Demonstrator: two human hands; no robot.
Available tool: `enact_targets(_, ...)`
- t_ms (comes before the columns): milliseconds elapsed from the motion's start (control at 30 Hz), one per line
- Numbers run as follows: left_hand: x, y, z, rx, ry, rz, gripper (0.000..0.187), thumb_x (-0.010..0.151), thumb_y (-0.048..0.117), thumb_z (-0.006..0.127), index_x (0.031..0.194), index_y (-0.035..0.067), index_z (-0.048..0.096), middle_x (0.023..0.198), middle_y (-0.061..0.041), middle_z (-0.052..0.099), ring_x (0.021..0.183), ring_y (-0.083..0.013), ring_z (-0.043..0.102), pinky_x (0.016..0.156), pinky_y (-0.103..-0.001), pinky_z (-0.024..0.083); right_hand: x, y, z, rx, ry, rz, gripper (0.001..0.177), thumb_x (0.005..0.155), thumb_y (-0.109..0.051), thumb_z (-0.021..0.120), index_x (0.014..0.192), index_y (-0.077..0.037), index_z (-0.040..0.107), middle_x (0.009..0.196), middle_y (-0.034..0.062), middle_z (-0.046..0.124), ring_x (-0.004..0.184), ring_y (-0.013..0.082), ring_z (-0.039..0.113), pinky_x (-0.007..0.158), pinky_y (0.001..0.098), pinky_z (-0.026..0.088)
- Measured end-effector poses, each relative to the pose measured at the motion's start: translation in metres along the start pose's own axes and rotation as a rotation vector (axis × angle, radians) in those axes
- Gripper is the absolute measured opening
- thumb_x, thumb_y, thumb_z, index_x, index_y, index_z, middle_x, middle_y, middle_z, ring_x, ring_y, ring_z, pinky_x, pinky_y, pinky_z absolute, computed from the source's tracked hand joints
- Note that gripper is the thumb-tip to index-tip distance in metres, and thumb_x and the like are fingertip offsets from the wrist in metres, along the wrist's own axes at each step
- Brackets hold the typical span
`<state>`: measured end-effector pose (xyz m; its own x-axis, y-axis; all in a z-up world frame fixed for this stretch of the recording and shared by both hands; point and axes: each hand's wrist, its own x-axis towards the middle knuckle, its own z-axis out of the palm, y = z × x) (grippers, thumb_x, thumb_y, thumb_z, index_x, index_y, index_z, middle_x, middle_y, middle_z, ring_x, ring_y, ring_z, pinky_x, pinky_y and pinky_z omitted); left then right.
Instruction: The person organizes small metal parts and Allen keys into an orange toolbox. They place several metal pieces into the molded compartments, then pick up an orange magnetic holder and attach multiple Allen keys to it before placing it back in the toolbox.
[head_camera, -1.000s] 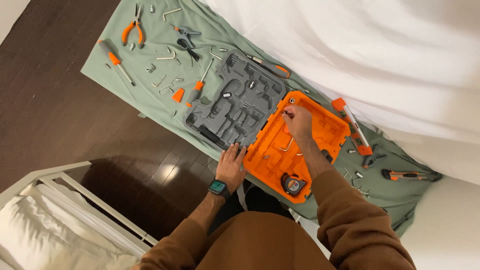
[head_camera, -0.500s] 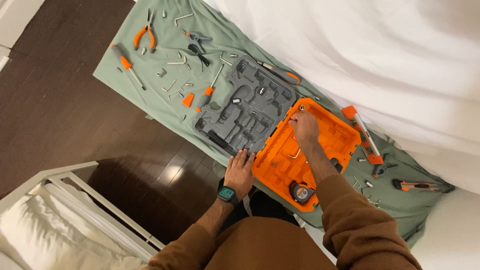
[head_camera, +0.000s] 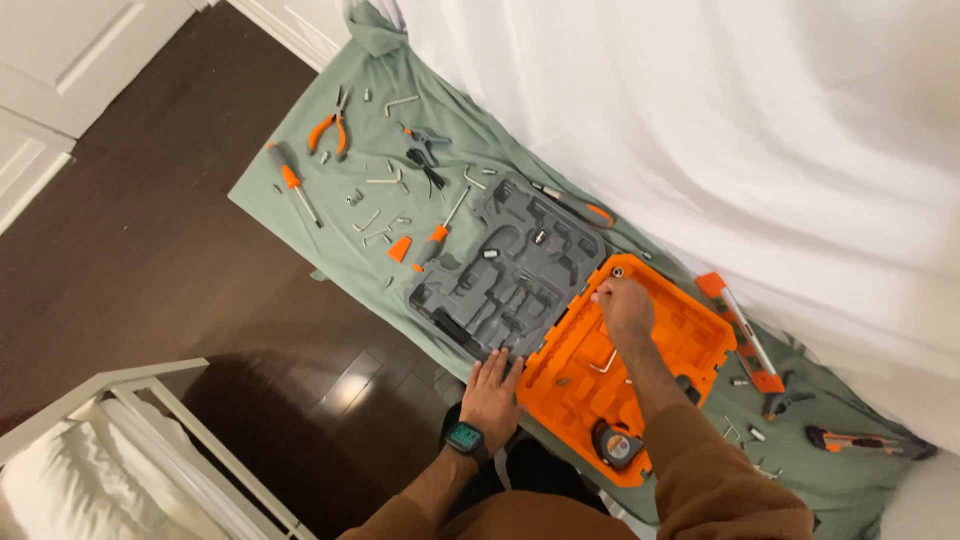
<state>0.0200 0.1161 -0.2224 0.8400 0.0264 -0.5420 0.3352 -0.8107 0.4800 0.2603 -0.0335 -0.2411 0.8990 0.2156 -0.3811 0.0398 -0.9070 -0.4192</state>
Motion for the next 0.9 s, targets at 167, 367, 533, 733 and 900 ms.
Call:
enact_targets(167,0.002,-0.004,-0.006,0.009,-0.027,0.017,0.077,0.095,0.025,0.062,0.16,0.013,0.023,0.168,-0.018,0.011,0.155,-0.0339,0.006,0.126,-0.051,0.004,-0.001,-0.007,-0.009,-0.05,-0.032,0.055,0.019,0.1,-0.024,0.07,0.087,-0.012,0.077,0.067,0.0018,0.071,0.047,0.0167,0.053,0.047,0.035,0.039)
enact_targets(367,0.008,-0.019,-0.039,-0.06,0.128,0.077,0.054,0.094,0.028,0.063,0.144,0.01,0.051,0.149,-0.015,0.05,0.14,-0.0326,0.042,0.114,-0.052,0.034,-0.004,0.014,0.003,-0.037,-0.028,-0.061,0.023,0.101,-0.027,0.066,0.112,-0.01,0.076,0.098,0.0078,0.07,0.081,0.0246,0.063,0.074,0.0427,0.048)
enact_targets(533,0.03,-0.034,-0.087,-0.095,0.361,0.146,0.033,0.096,0.021,0.065,0.128,0.011,0.064,0.129,-0.016,0.066,0.113,-0.0303,0.066,0.095,-0.046,0.057,-0.024,0.047,0.017,0.011,-0.078,-0.213,0.056,0.102,-0.037,0.054,0.154,-0.016,0.049,0.146,0.0169,0.056,0.112,0.036,0.067,0.094,0.0565,0.055)
enact_targets(733,0.108,-0.078,-0.103,0.003,0.404,0.088,0.037,0.097,0.028,0.06,0.13,0.014,0.065,0.131,-0.013,0.065,0.124,-0.033,0.058,0.099,-0.051,0.052,-0.073,0.046,0.015,0.159,-0.061,-0.192,0.062,0.101,-0.036,0.053,0.155,-0.01,0.043,0.158,0.013,0.045,0.144,0.0352,0.043,0.117,0.0569,0.037)
enact_targets(900,0.168,-0.1,-0.107,0.117,0.459,0.171,0.03,0.091,0.024,0.062,0.116,0.011,0.07,0.111,-0.009,0.07,0.102,-0.0364,0.061,0.083,-0.052,0.053,-0.112,0.027,0.009,0.232,-0.038,-0.146,0.054,0.1,-0.035,0.056,0.149,-0.012,0.053,0.153,0.0096,0.052,0.143,0.0311,0.047,0.117,0.0531,0.036)
